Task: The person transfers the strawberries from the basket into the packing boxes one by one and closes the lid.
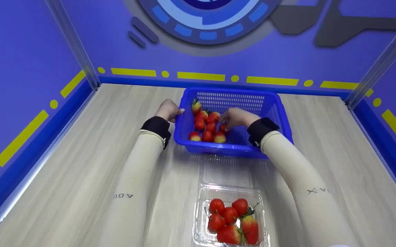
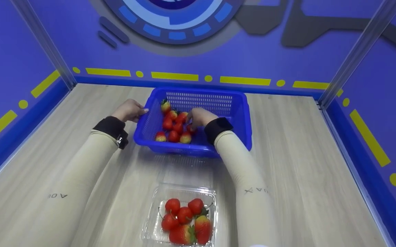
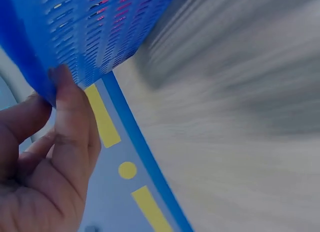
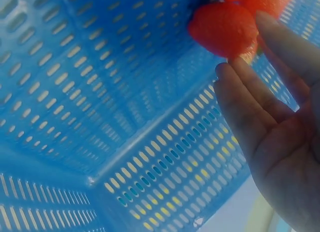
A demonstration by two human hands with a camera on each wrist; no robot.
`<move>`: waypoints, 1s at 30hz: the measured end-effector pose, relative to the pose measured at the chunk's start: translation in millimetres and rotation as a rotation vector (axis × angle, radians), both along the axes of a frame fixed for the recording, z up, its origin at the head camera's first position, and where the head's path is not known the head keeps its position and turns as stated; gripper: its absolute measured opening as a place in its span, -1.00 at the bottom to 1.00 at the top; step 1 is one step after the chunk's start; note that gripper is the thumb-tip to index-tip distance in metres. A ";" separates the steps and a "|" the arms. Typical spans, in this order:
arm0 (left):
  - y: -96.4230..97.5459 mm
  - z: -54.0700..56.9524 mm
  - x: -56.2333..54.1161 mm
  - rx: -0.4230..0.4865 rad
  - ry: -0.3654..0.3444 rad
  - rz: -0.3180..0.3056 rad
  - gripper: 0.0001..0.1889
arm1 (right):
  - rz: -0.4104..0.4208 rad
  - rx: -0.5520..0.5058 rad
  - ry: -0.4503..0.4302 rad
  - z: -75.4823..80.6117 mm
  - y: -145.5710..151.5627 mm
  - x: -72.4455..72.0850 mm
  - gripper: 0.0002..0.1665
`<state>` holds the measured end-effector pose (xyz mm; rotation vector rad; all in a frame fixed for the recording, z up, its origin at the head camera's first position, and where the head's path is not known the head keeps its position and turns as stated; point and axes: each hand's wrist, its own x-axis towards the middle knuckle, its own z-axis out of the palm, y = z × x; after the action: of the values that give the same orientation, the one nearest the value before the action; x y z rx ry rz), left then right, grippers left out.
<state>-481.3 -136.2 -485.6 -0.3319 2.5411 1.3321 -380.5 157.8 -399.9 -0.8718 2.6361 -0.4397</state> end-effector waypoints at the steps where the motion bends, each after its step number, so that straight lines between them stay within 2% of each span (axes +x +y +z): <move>1: 2.4 5.0 2.8 -0.046 0.005 -0.010 -0.73 | 0.013 0.009 -0.001 -0.8 -0.7 -0.1 -0.56; 3: 8.3 20.1 14.3 -0.119 0.028 -0.027 -0.68 | 0.023 0.027 -0.005 -1.6 -2.0 -0.5 -0.56; 7: 26.0 83.1 70.6 -0.224 0.017 -0.055 -0.60 | 0.000 0.045 -0.027 1.1 -3.6 -0.5 -0.57; 8: 27.6 86.1 72.7 -0.232 0.025 -0.042 -0.64 | -0.002 0.048 -0.030 1.5 -3.8 -0.7 -0.58; 10: 30.2 99.1 81.7 -0.265 0.005 -0.049 -0.60 | 0.002 0.048 -0.036 1.7 -4.2 -0.6 -0.60; 12: 26.8 92.9 74.4 -0.273 0.015 -0.054 -0.59 | 0.016 0.049 -0.032 0.8 -4.5 -0.8 -0.63; 14: 20.5 64.6 46.3 -0.279 0.047 -0.048 -0.61 | 0.029 0.049 -0.039 -0.8 -4.7 -1.2 -0.66; 15: 19.0 61.3 43.1 -0.291 0.049 -0.068 -0.58 | 0.039 0.049 -0.043 -1.3 -4.8 -1.2 -0.67; 16: 17.2 49.5 33.9 -0.301 0.063 -0.076 -0.56 | 0.047 0.049 -0.045 -1.8 -4.9 -1.3 -0.68; 17: 15.5 43.5 29.0 -0.312 0.074 -0.082 -0.55 | 0.054 0.048 -0.049 -2.2 -5.1 -1.4 -0.70; 18: 15.3 41.7 27.5 -0.322 0.073 -0.086 -0.55 | 0.059 0.045 -0.055 -2.5 -5.3 -1.5 -0.71; 19: 14.1 30.9 19.9 -0.329 0.105 -0.083 -0.56 | 0.063 0.045 -0.062 -2.6 -5.5 -1.6 -0.71; 21: 17.6 47.9 36.5 -0.347 0.087 -0.102 -0.54 | 0.061 0.045 -0.070 -2.6 -5.7 -1.5 -0.72; 24: 24.9 72.3 56.8 -0.354 0.058 -0.095 -0.60 | 0.049 0.047 -0.073 -2.6 -5.8 -1.6 -0.73; 26: 25.1 72.1 55.1 -0.374 0.030 -0.108 -0.57 | 0.035 0.045 -0.073 -2.9 -5.5 -2.0 -0.72; 27: 22.5 60.6 44.7 -0.375 0.043 -0.109 -0.57 | 0.030 0.044 -0.072 -3.1 -5.4 -2.3 -0.71; 29: 14.3 29.7 16.8 -0.355 0.076 -0.107 -0.57 | 0.017 0.039 -0.078 -3.3 -5.5 -2.6 -0.70; 30: 8.1 9.4 -1.0 -0.328 0.103 -0.114 -0.54 | 0.013 0.038 -0.078 -3.3 -5.7 -2.6 -0.70</move>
<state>-482.3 -128.1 -476.1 -0.1775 2.8181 0.9126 -383.0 152.1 -403.2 -0.8426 2.5577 -0.4100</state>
